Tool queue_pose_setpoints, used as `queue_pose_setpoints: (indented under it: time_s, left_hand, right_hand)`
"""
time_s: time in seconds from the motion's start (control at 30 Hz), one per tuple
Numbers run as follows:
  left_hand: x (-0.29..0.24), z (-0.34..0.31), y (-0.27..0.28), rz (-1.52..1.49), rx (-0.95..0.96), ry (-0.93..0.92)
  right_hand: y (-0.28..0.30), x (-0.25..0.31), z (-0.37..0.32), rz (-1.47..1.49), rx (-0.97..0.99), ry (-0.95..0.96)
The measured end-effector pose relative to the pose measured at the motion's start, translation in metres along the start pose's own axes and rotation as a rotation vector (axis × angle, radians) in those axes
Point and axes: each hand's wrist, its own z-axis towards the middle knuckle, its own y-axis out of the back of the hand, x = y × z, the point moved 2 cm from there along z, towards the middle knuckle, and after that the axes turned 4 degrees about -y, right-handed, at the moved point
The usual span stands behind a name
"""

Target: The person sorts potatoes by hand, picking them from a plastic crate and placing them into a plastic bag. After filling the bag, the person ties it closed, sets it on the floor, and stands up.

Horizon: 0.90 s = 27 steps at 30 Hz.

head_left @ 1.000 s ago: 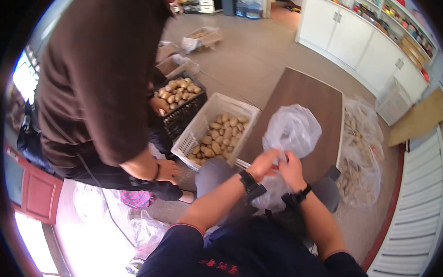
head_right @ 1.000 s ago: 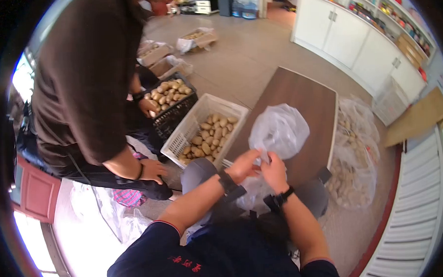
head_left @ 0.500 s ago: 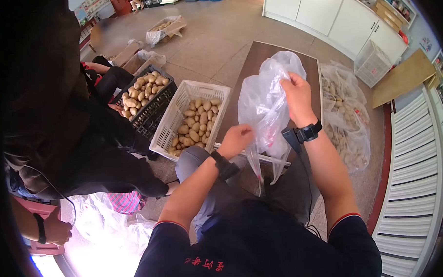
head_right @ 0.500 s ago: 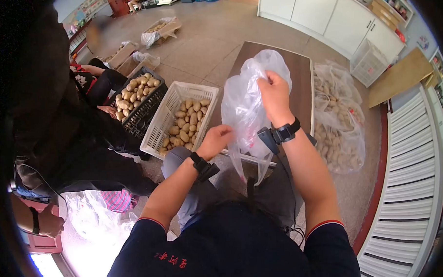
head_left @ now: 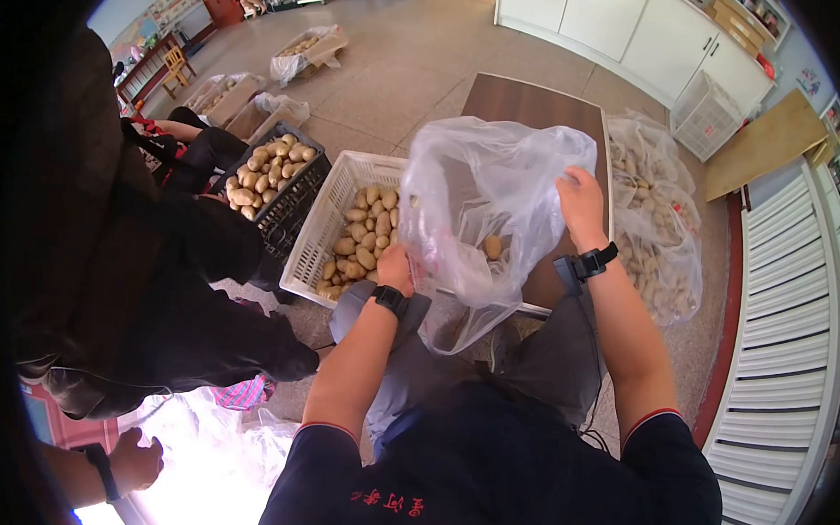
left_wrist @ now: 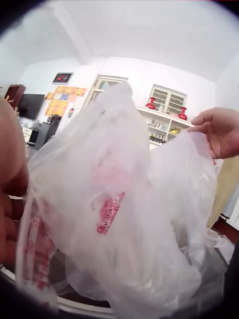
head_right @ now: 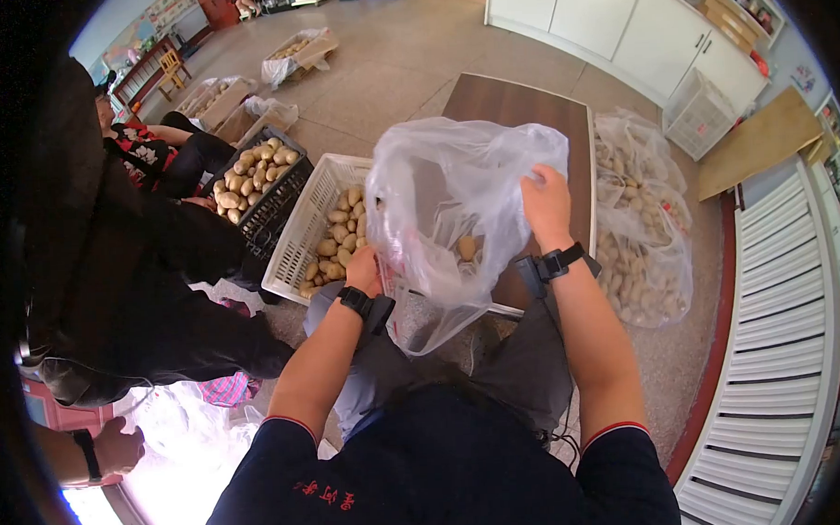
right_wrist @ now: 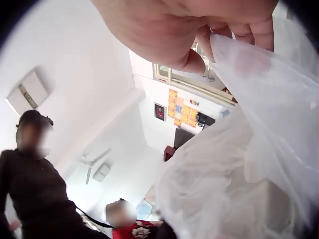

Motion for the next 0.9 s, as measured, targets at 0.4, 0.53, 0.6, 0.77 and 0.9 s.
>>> queue_pose_setpoints:
  time_s: [0.4,0.53,0.6,0.77,0.9]
  left_hand:
    - [0.009,-0.003,-0.012,0.128,-0.218,-0.21]
    - [0.024,-0.003,-0.018,0.221,-0.165,-0.418]
    - [0.006,-0.028,-0.026,0.337,-0.105,-0.438]
    - [0.008,-0.021,-0.02,0.821,-0.343,-0.683]
    - [-0.008,-0.045,-0.027,0.73,-0.359,-0.704]
  right_hand:
    - [-0.057,-0.015,-0.062,-0.397,0.274,0.538]
    - [-0.101,-0.059,-0.079,-0.721,0.417,0.619]
    - [-0.112,-0.068,-0.077,-0.791,0.396,0.64]
    - [-0.14,-0.081,-0.067,-0.886,0.468,0.663]
    - [-0.162,-0.124,-0.068,-1.032,0.403,0.65]
